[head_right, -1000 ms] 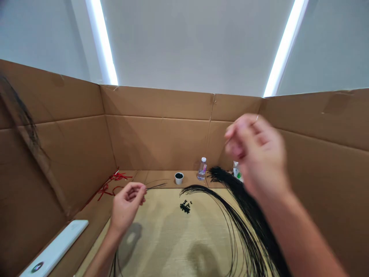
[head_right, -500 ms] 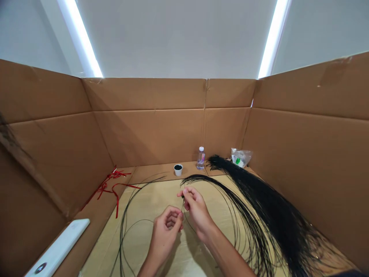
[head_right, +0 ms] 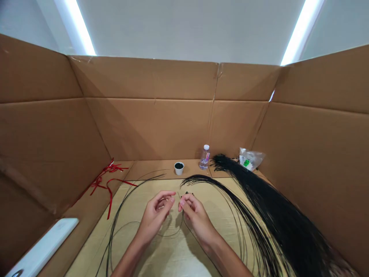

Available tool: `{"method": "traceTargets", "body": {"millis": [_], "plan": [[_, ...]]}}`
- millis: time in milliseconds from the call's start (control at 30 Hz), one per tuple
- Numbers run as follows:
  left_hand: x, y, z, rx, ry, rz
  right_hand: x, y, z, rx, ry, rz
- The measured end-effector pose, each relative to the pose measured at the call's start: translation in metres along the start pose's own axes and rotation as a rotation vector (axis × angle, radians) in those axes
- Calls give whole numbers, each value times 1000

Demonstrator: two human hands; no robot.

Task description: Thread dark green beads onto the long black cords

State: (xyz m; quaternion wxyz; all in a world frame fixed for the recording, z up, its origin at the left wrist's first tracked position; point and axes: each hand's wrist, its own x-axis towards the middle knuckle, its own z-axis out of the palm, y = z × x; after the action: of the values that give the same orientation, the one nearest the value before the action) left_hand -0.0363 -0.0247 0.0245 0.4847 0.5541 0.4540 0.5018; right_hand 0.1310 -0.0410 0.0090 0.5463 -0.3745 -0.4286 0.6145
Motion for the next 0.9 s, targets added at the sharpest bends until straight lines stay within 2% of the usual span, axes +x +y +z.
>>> {"method": "traceTargets", "body": {"millis": [133,267,400,633,900], "plan": [[24,-31,1,-103,-63,-95,16,24,-9,-33,-118,99],[28,-65,1,-149,-95,-205,29,50,-15,74,-73,118],[31,-85,1,-169,-123,-260,31,63,-22,106,-34,143],[29,-85,1,-121,-152,-263,23,78,-32,136,-69,76],[23,-76,-10,-112,-326,-253,21,67,-36,69,-132,120]]}}
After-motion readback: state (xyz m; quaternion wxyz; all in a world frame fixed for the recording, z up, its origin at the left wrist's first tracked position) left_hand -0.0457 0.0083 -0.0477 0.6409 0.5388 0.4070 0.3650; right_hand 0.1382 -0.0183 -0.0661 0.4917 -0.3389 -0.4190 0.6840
